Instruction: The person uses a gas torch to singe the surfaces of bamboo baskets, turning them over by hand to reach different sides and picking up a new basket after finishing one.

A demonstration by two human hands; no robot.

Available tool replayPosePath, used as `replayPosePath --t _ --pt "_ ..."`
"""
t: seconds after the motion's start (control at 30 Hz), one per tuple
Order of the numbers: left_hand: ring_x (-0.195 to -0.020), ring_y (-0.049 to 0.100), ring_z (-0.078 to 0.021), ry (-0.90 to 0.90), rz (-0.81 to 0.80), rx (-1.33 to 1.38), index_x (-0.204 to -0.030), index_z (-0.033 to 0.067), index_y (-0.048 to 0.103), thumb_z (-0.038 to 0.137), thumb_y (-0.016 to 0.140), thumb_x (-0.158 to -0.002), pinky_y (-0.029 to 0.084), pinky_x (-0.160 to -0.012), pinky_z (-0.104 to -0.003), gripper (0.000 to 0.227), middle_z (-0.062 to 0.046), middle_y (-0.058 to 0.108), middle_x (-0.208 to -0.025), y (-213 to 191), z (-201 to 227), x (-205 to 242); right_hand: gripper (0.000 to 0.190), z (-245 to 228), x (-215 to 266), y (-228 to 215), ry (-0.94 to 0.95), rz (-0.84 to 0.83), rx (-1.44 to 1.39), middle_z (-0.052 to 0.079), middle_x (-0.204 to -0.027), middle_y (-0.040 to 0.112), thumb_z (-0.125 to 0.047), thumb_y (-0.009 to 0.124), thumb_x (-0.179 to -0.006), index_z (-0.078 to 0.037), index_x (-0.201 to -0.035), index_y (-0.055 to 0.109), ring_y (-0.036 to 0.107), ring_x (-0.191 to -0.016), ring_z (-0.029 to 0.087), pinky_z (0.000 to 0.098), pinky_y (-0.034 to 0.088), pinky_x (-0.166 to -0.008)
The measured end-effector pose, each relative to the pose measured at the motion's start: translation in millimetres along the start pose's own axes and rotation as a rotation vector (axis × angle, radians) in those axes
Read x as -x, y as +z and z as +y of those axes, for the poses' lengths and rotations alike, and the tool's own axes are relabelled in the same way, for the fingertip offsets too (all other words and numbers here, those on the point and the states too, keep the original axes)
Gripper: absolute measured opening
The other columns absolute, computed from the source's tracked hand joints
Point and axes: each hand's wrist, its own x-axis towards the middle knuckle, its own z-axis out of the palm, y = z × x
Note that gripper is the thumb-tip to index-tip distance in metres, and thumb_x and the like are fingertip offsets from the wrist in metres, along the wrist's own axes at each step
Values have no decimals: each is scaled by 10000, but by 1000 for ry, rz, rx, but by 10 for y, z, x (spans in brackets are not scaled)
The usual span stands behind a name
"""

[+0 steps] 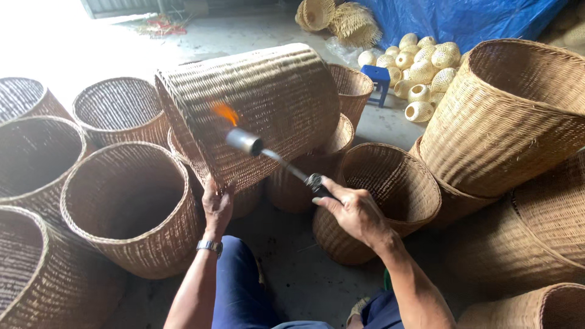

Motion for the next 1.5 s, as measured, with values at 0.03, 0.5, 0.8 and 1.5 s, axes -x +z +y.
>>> replayPosePath --t 0.03,0.5,0.8,1.5 --pt "-962 647 -126 -93 42 0 -1330 2 581 95 694 -963 533 -828 -286 396 -49 703 -1112 -7 -113 32 470 -19 11 19 -61 10 -44 234 -1024 743 -222 730 -928 41 -1305 631 777 -868 307 366 627 -699" --pt "-628 437 -30 -21 337 187 -810 91 570 212 724 -1058 333 -537 -222 316 37 546 -727 -18 27 -678 496 6 -3 21 190 -32 -17 197 -971 763 -228 728 -894 -11 -1327 621 790 -680 239 346 611 -568" --pt "-559 461 -3 -119 381 356 -758 151 610 258 743 -1022 341 -490 -215 314 74 572 -687 -412 507 -1198 428 218 93 -147 205 -31 113 179 -778 772 -266 733 -891 -76 -1272 693 767 -617 243 356 578 -541" --pt "-623 502 -75 -179 277 -265 -812 42 583 355 643 -1136 418 -557 -292 454 2 553 -712 -629 -143 -1098 468 835 -194 -179 263 -46 311 74 -581 658 -333 599 -1011 -1 -1341 613 490 -336 126 319 391 -273"
